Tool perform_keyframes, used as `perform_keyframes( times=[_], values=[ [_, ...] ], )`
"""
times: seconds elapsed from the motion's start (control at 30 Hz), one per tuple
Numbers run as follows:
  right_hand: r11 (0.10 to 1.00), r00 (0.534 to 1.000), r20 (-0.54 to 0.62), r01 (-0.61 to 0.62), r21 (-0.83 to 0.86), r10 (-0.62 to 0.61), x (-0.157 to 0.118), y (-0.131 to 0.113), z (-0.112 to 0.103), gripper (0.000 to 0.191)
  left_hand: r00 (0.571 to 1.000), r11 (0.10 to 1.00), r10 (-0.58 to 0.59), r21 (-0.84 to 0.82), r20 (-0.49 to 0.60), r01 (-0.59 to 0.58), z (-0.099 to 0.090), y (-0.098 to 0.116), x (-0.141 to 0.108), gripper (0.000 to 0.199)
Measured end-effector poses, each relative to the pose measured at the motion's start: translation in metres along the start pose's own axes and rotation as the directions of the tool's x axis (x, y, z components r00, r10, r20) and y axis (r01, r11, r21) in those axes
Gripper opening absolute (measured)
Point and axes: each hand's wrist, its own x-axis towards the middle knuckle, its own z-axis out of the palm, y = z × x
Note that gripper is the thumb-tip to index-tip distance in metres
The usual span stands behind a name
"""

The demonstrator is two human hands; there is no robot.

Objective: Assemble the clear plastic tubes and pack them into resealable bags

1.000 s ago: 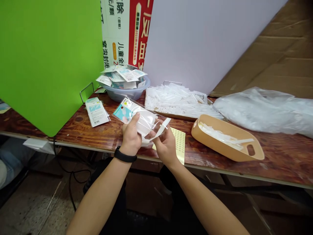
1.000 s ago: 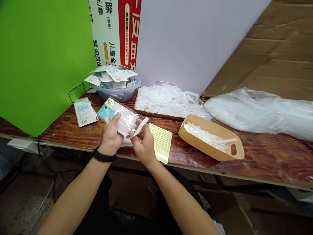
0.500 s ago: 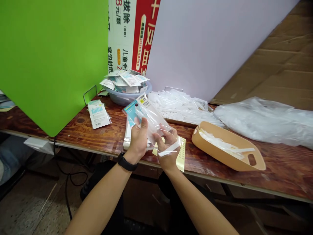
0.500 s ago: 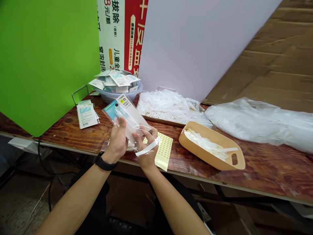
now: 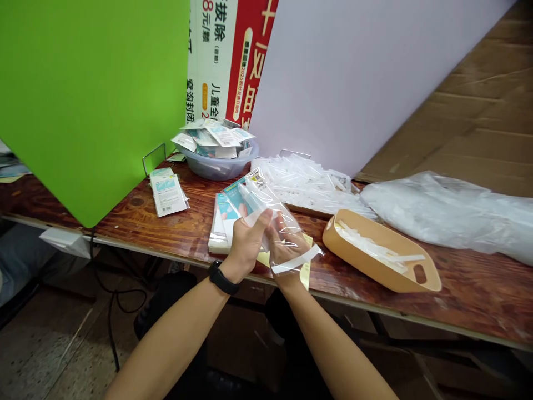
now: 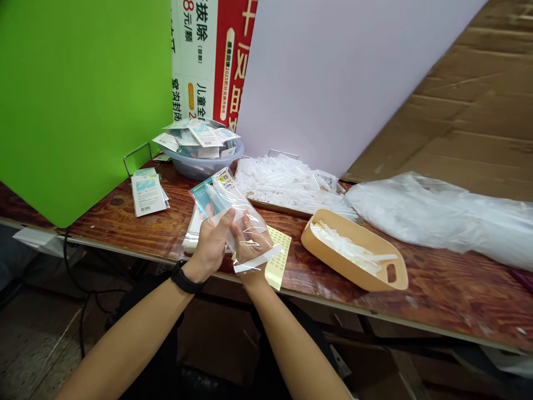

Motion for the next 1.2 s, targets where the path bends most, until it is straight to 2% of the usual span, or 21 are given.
perform_keyframes(
  times=[0.17,0.27,0.33,0.4,0.47,0.5,0.53,0.63,0.7,0.77,0.8,0.83,0.87,0.9,0.93,0.97,1.0,1.07,1.1,1.17,1.2],
  values=[
    [0.990,0.971,0.204,0.109,0.090,-0.125,-0.009,-0.014,-0.003,0.026,0.986,0.994,-0.014,-0.112,-0.167,-0.004,-0.003,0.014,0.004,0.056],
    [0.959,0.993,0.112,-0.052,0.280,0.021,-0.012,-0.022,-0.006,0.029,0.980,0.993,0.020,-0.112,-0.200,-0.043,-0.010,0.023,0.009,0.053],
    [0.881,0.967,0.170,-0.243,0.405,0.189,-0.012,-0.024,-0.008,0.040,0.980,0.992,0.043,-0.111,-0.193,-0.065,-0.014,0.026,0.011,0.051],
    [0.776,0.859,0.412,-0.474,0.415,0.304,-0.010,-0.023,-0.009,0.041,0.988,0.994,0.025,-0.103,-0.152,-0.041,-0.016,0.026,0.009,0.052],
    [0.684,0.697,0.616,-0.652,0.328,0.368,-0.008,-0.019,-0.010,0.042,0.995,0.996,-0.018,-0.085,-0.096,0.010,-0.016,0.024,0.006,0.053],
    [0.659,0.644,0.654,-0.696,0.285,0.397,-0.007,-0.016,-0.011,0.043,0.997,0.997,-0.041,-0.068,-0.070,0.036,-0.015,0.022,0.004,0.053],
    [0.650,0.628,0.652,-0.713,0.262,0.425,-0.006,-0.014,-0.011,0.045,0.997,0.997,-0.062,-0.046,-0.050,0.060,-0.015,0.021,0.001,0.052],
    [0.690,0.692,0.573,-0.669,0.278,0.440,-0.001,-0.009,-0.013,0.044,0.996,0.993,-0.094,0.078,0.013,0.092,-0.015,0.021,-0.003,0.052],
    [0.740,0.737,0.537,-0.613,0.277,0.410,0.004,-0.007,-0.018,0.043,0.999,0.974,-0.023,0.224,0.040,0.014,-0.019,0.026,-0.003,0.055],
    [0.788,0.775,0.505,-0.557,0.263,0.380,0.010,-0.005,-0.024,0.040,0.978,0.864,0.207,0.464,0.022,-0.193,-0.025,0.035,-0.001,0.062],
    [0.803,0.793,0.481,-0.536,0.260,0.374,0.013,-0.004,-0.028,0.039,0.930,0.730,0.366,0.612,0.027,-0.305,-0.029,0.040,0.000,0.068],
    [0.811,0.802,0.467,-0.526,0.257,0.372,0.016,-0.003,-0.031,0.039,0.856,0.543,0.511,0.746,0.072,-0.387,-0.033,0.045,0.001,0.074],
    [0.810,0.796,0.475,-0.530,0.250,0.375,0.018,-0.002,-0.035,0.038,0.785,0.344,0.594,0.828,0.172,-0.442,-0.037,0.049,0.002,0.077],
    [0.801,0.770,0.514,-0.550,0.236,0.377,0.020,-0.001,-0.038,0.037,0.735,0.173,0.608,0.854,0.299,-0.490,-0.040,0.053,0.001,0.072],
    [0.787,0.722,0.583,-0.579,0.214,0.372,0.021,0.000,-0.040,0.036,0.712,0.055,0.566,0.843,0.415,-0.535,-0.042,0.056,0.000,0.064],
    [0.775,0.652,0.671,-0.606,0.180,0.354,0.021,0.000,-0.042,0.035,0.715,-0.001,0.475,0.813,0.513,-0.583,-0.044,0.058,-0.002,0.054],
    [0.769,0.565,0.758,-0.625,0.136,0.325,0.021,-0.001,-0.044,0.034,0.733,0.003,0.346,0.781,0.585,-0.624,-0.043,0.060,-0.005,0.044],
    [0.787,0.403,0.881,-0.614,0.061,0.246,0.020,-0.003,-0.046,0.034,0.761,0.121,0.010,0.754,0.649,-0.645,-0.041,0.063,-0.010,0.029],
    [0.810,0.341,0.917,-0.586,0.034,0.208,0.019,-0.005,-0.047,0.034,0.748,0.191,-0.153,0.762,0.646,-0.618,-0.039,0.064,-0.012,0.026],
    [0.852,0.265,0.952,-0.523,0.008,0.154,0.019,-0.009,-0.048,0.036,0.716,0.288,-0.358,0.801,0.599,-0.526,-0.035,0.065,-0.014,0.028],
    [0.864,0.247,0.960,-0.503,0.008,0.134,0.020,-0.011,-0.048,0.037,0.725,0.321,-0.387,0.820,0.570,-0.474,-0.034,0.065,-0.014,0.029]
  ],
)
